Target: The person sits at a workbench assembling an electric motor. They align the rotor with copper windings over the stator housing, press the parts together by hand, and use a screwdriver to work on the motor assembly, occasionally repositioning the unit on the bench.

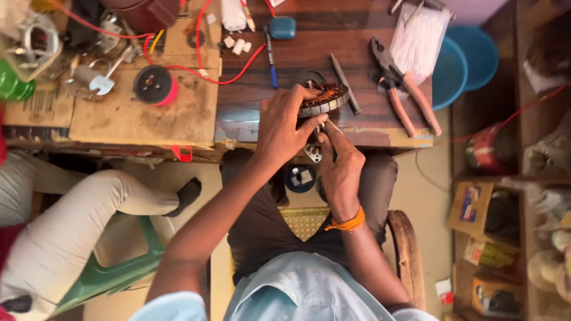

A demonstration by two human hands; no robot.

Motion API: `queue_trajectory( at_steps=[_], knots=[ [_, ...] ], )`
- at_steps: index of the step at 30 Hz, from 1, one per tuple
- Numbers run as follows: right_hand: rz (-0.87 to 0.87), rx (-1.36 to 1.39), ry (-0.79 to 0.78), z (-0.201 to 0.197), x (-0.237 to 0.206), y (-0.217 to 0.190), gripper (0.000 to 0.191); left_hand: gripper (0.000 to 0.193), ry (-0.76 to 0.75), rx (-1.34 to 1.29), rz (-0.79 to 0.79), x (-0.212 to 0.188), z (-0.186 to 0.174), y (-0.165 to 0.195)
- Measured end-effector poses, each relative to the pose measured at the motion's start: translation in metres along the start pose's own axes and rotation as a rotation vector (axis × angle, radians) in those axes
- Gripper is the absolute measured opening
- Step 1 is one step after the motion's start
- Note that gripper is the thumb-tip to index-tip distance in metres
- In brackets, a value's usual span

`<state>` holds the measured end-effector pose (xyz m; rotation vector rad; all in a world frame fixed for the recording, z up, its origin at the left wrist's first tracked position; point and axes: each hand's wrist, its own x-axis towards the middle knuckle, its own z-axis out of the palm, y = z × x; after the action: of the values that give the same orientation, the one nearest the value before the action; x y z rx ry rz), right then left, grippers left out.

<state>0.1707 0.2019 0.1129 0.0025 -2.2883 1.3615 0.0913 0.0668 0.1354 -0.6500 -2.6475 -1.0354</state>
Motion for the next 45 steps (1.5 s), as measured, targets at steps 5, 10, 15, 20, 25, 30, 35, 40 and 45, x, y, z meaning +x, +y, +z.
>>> queue_trajectory(
  at_steps=[5,10,15,20,25,30,35,40,45],
  knots=[
    [0.145,-0.102,-0.011,-0.031,-0.023,0.006,0.02,0.06,-0.018,-0.184,0.196,-0.015,-0.021,-0.013],
    [0.163,-0.297,0.092,-0.068,-0.013,0.031,0.016,0.06,-0.084,-0.162,0.273,-0.021,-0.022,-0.029],
    [-0.009,-0.386,0.114,-0.058,0.024,0.028,0.022,0.066,-0.169,-0.678,0.122,-0.019,-0.029,-0.041],
    [-0.12,-0.204,0.154,-0.037,0.023,0.003,0.014,0.064,-0.045,-0.499,0.156,-0.023,-0.023,-0.039],
    [0.192,-0.033,-0.096,-0.012,0.0,-0.021,0.027,0.056,0.161,-0.322,0.145,-0.024,-0.002,-0.025],
    [0.052,-0.125,-0.142,0.001,0.002,-0.024,0.028,0.047,0.218,-0.313,0.166,-0.019,0.001,-0.02],
    [0.054,-0.072,-0.102,0.0,-0.009,-0.015,0.014,0.043,0.178,-0.316,0.206,-0.018,-0.006,-0.028],
    [0.321,0.332,-0.118,-0.014,-0.022,0.004,0.015,0.044,0.216,-0.28,0.154,-0.018,0.002,-0.025],
    [0.365,0.349,-0.105,-0.034,-0.026,0.022,0.012,0.044,0.25,-0.265,0.131,-0.017,0.008,-0.025]
  ],
)
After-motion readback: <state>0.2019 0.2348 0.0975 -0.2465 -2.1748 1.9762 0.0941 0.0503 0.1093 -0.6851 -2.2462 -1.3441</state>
